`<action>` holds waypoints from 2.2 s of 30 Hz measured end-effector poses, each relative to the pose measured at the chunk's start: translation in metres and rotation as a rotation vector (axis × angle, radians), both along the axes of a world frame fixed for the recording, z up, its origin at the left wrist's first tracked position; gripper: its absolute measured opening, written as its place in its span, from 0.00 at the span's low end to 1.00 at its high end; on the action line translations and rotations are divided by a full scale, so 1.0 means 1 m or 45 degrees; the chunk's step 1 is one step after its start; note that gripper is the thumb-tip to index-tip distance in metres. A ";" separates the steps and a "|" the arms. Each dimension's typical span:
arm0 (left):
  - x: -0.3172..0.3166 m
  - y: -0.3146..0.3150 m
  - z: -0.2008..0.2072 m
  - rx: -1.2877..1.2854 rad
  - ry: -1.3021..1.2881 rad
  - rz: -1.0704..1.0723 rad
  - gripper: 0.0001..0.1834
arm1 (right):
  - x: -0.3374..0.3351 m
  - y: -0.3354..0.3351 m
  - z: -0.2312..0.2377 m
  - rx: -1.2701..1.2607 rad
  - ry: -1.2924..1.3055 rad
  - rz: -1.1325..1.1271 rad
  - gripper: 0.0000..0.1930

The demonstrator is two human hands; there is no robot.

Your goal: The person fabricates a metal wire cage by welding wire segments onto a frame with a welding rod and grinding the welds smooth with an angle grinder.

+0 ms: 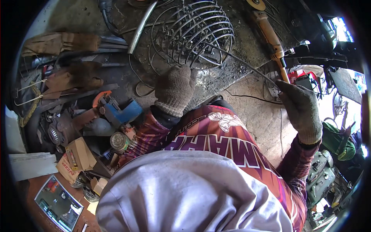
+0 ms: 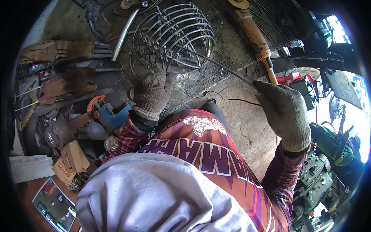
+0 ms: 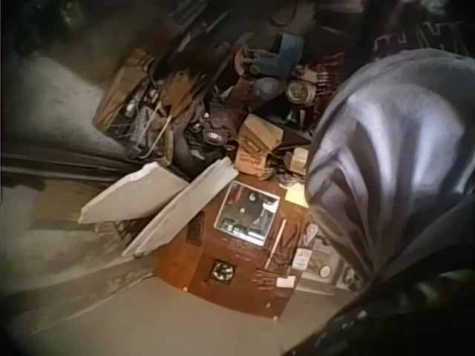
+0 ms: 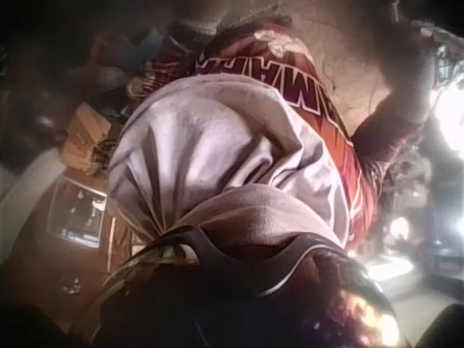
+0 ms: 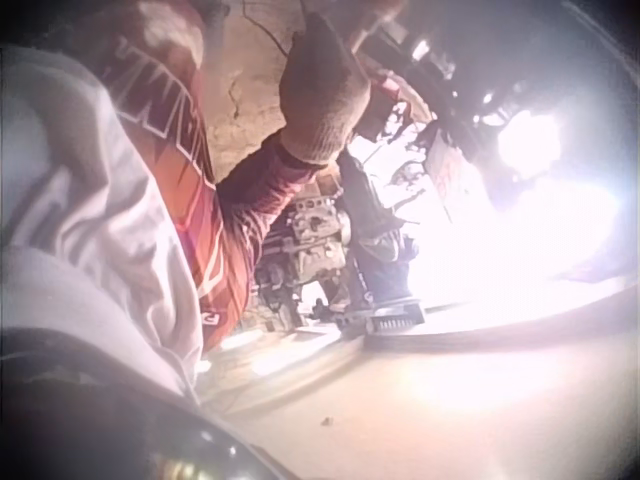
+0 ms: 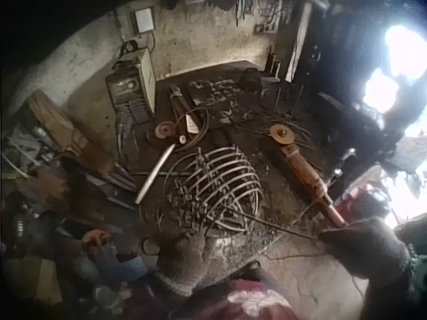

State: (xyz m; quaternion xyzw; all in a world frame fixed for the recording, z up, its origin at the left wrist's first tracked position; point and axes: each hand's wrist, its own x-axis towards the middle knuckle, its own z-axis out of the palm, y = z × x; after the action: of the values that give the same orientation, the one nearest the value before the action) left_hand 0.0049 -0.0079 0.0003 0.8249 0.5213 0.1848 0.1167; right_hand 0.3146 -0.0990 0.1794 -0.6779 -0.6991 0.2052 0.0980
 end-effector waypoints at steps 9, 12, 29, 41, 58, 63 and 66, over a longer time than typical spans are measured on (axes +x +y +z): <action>0.010 -0.005 -0.013 0.053 0.097 0.090 0.16 | -0.019 0.025 0.009 -0.058 -0.066 0.168 0.15; 0.015 -0.008 -0.007 0.045 0.118 0.148 0.16 | -0.009 0.023 -0.018 0.030 0.014 0.231 0.16; 0.022 -0.014 -0.005 0.110 0.218 0.209 0.13 | 0.020 0.024 -0.055 0.066 0.269 0.259 0.16; 0.009 -0.011 0.000 -0.138 -0.036 0.177 0.15 | 0.017 0.023 -0.056 0.055 0.266 0.240 0.15; -0.005 -0.020 -0.003 0.084 -0.185 0.156 0.12 | 0.016 0.022 -0.057 0.048 0.327 0.220 0.16; -0.004 -0.019 -0.002 0.017 -0.184 0.157 0.13 | 0.018 0.022 -0.050 -0.087 0.263 0.201 0.16; -0.003 -0.018 -0.002 -0.016 -0.164 0.155 0.13 | 0.017 0.021 -0.054 0.080 0.288 0.260 0.16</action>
State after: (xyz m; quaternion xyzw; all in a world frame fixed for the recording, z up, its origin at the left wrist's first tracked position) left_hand 0.0015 -0.0256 -0.0021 0.7773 0.5632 0.2409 0.1437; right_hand 0.3315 -0.0785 0.1250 -0.5724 -0.7549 0.2672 0.1759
